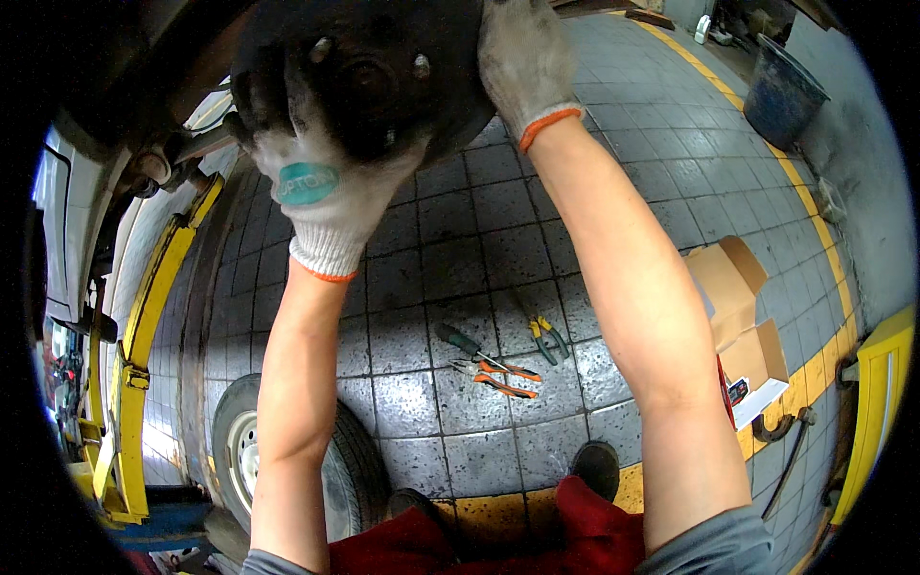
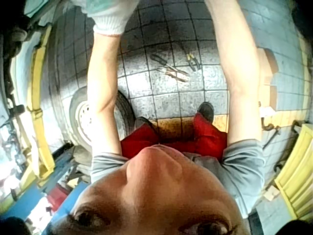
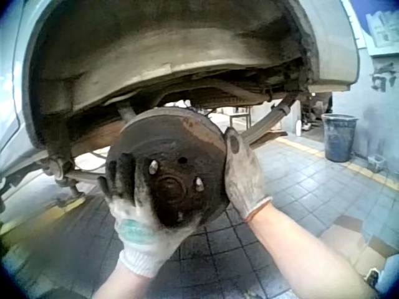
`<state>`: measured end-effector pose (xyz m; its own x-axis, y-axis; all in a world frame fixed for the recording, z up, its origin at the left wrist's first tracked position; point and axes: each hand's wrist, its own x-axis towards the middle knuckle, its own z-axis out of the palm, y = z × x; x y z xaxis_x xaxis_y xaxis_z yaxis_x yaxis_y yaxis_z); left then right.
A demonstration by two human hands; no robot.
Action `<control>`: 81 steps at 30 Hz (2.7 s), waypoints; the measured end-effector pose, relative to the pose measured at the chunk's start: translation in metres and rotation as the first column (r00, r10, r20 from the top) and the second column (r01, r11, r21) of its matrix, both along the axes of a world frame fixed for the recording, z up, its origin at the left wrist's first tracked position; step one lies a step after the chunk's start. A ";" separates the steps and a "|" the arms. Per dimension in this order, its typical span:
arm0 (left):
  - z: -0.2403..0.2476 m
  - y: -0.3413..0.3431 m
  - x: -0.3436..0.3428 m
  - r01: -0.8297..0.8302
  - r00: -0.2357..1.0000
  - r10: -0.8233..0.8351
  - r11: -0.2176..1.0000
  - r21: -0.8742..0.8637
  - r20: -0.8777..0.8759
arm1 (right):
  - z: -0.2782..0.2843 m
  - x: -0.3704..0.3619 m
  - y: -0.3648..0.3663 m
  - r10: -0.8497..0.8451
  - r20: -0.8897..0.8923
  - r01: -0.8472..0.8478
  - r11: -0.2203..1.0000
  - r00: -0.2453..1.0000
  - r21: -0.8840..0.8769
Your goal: The person installs a brake disc onto a vehicle hub and secures it using a screwdriver to tighten the bolts. The person repeatedly adjusts the disc and tightens the fasteners to ensure it is properly mounted.
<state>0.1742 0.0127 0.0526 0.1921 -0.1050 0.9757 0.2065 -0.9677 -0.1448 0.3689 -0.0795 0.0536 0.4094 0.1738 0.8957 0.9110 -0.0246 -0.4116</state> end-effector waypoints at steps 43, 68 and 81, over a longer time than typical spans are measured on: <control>-0.028 -0.045 0.020 -0.021 0.995 0.064 0.894 -0.448 0.081 | 0.063 -0.009 -0.010 0.243 -0.150 -0.252 0.967 0.958 -0.045; -0.031 -0.053 0.015 0.029 0.999 -0.012 0.839 -0.544 0.036 | 0.077 0.011 -0.033 -0.185 0.579 0.360 0.910 0.794 -0.204; -0.024 -0.032 -0.001 -0.085 0.995 0.063 0.936 -0.340 -0.074 | 0.034 -0.026 -0.031 0.233 -0.309 -0.219 0.972 0.922 0.082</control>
<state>0.1736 -0.0195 0.0284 0.2467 0.2505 0.9362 0.2806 -0.9431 0.1784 0.3427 -0.1105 0.0876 0.6255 0.2577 0.7364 0.7139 0.1919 -0.6735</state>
